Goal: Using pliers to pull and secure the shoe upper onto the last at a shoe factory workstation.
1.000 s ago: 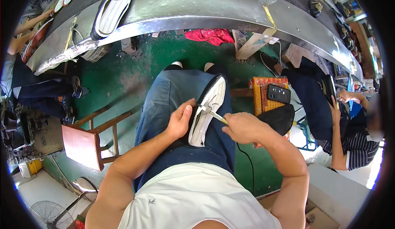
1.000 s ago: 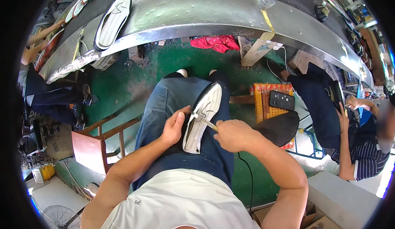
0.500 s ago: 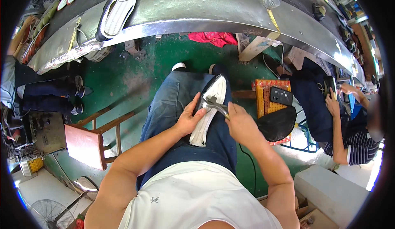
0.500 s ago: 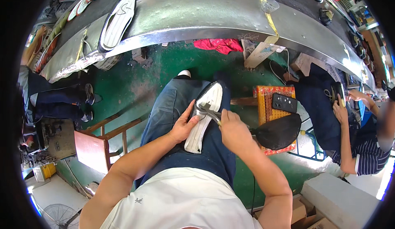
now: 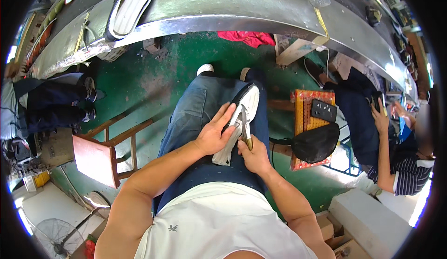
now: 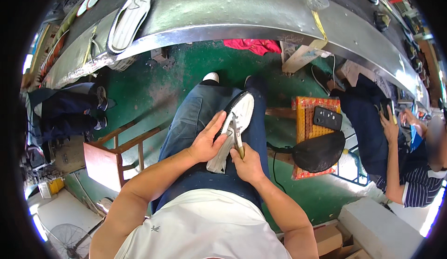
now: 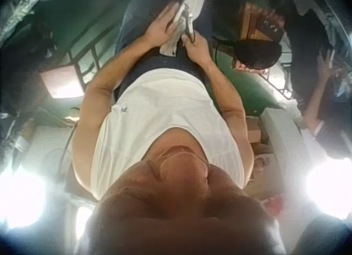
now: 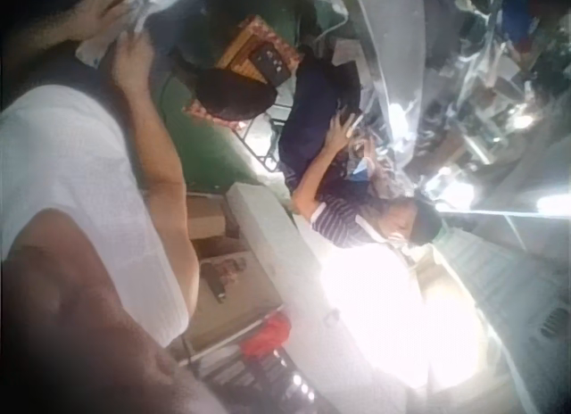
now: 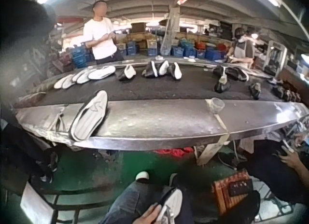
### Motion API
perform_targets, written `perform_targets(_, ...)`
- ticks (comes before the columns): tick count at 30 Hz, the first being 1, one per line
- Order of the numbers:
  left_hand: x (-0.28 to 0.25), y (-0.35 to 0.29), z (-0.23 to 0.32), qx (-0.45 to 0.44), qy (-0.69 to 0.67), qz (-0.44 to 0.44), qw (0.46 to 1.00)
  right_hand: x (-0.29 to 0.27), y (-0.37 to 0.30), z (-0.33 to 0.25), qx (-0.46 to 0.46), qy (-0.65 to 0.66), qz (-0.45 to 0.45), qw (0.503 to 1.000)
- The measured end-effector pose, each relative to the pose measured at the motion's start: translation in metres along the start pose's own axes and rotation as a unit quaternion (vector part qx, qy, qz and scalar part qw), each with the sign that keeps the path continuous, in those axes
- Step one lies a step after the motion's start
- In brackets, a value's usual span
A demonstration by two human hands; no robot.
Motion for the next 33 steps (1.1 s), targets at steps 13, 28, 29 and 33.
perform_targets(13, 0.006, 0.019, 0.015, -0.018, 0.047, -0.069, 0.996, -0.057, -0.007, 0.018, 0.136, 0.250, -0.242, 0.927)
perform_targets(28, 0.008, 0.002, -0.018, -0.165, 0.049, -0.077, 0.982, -0.054, 0.049, -0.064, -0.083, -0.077, -0.150, 0.982)
perform_targets(29, 0.013, 0.001, -0.023, -0.246, 0.046, -0.145, 0.957, -0.049, 0.044, -0.061, -0.110, -0.141, -0.150, 0.972)
perform_targets(33, 0.014, 0.003, -0.031, -0.241, 0.054, -0.155, 0.957, -0.037, 0.028, -0.066, -0.165, -0.266, -0.141, 0.939)
Point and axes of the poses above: each hand's wrist, its own y-axis towards the middle knuckle, its own x-axis out of the palm, z = x × y, the point moved 10 cm from there along y, towards the middle knuckle, and after that the axes turned 11 degrees about -x, right-handed, at the moved point
